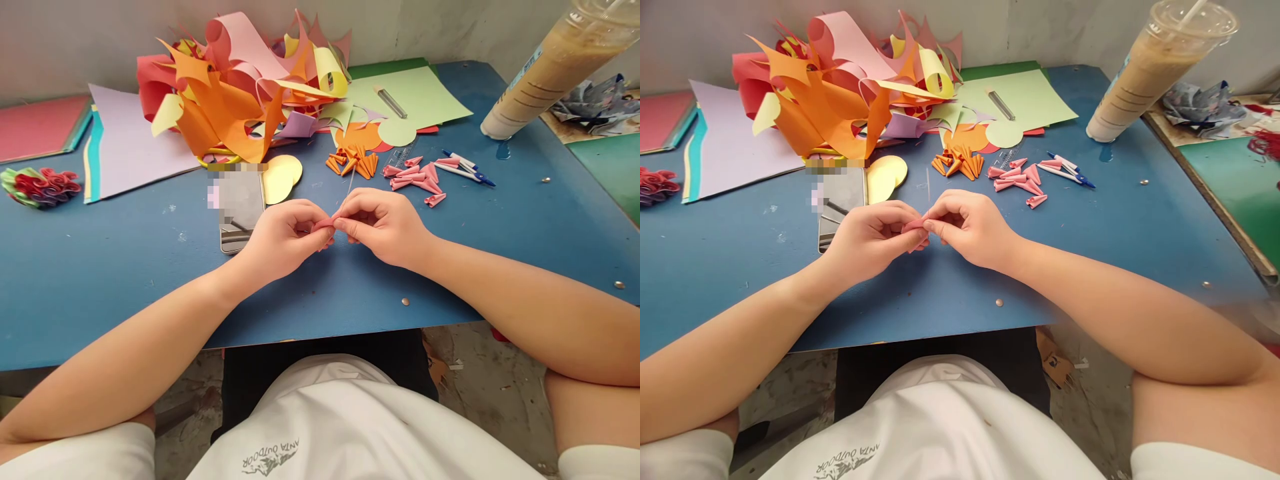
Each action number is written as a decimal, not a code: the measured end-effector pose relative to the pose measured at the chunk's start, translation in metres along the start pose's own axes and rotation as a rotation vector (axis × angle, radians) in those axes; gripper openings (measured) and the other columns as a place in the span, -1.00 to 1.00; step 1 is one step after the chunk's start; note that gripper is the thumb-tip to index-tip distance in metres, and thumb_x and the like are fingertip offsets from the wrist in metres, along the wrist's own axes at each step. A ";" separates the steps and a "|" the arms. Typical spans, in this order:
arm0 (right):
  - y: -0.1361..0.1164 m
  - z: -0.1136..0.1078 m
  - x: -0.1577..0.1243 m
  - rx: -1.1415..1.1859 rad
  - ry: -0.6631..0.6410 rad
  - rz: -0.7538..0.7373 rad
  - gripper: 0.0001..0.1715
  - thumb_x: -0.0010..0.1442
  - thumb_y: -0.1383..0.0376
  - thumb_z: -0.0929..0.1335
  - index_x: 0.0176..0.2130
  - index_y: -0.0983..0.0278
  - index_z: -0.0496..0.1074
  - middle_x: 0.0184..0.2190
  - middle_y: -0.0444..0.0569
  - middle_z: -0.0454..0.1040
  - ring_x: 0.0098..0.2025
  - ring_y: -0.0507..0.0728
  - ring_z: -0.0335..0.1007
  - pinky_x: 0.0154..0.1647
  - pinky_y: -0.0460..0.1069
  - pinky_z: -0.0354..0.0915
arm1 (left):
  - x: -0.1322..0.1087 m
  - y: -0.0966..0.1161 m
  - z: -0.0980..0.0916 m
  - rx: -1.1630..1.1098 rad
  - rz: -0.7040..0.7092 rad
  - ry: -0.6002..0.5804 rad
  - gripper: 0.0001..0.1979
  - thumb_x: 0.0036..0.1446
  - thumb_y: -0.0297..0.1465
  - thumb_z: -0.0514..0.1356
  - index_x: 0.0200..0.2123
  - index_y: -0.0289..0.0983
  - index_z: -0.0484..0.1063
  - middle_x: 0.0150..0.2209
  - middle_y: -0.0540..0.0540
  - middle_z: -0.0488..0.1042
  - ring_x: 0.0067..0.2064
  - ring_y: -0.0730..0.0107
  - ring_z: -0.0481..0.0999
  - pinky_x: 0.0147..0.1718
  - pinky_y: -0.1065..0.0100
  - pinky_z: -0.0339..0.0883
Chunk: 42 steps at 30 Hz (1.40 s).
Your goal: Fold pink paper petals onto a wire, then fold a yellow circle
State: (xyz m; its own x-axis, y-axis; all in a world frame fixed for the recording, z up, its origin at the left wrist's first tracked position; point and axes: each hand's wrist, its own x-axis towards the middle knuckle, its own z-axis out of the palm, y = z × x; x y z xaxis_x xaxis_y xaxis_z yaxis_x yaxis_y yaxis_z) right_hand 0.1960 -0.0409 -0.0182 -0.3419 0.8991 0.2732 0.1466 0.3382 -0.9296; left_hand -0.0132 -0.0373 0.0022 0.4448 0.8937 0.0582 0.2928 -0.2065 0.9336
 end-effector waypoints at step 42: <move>0.003 -0.003 0.003 0.153 -0.157 0.075 -0.88 0.25 0.29 0.49 -0.28 0.33 0.59 -0.37 -0.06 0.57 -0.45 0.02 0.44 -0.44 -0.05 0.36 | 0.003 0.007 0.003 -0.200 -0.322 -0.049 -0.78 -0.04 -0.43 0.45 -0.50 -0.28 0.44 -0.61 0.07 0.46 -0.42 0.39 0.62 -0.43 0.47 0.43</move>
State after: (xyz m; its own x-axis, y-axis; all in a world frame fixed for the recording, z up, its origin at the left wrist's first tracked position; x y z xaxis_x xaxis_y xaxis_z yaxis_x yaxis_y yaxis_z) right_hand 0.1978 -0.0361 -0.0194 -0.4777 0.8617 0.1710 0.0390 0.2152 -0.9758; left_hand -0.0067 -0.0370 0.0079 0.3980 0.8793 -0.2617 0.2556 0.1676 0.9521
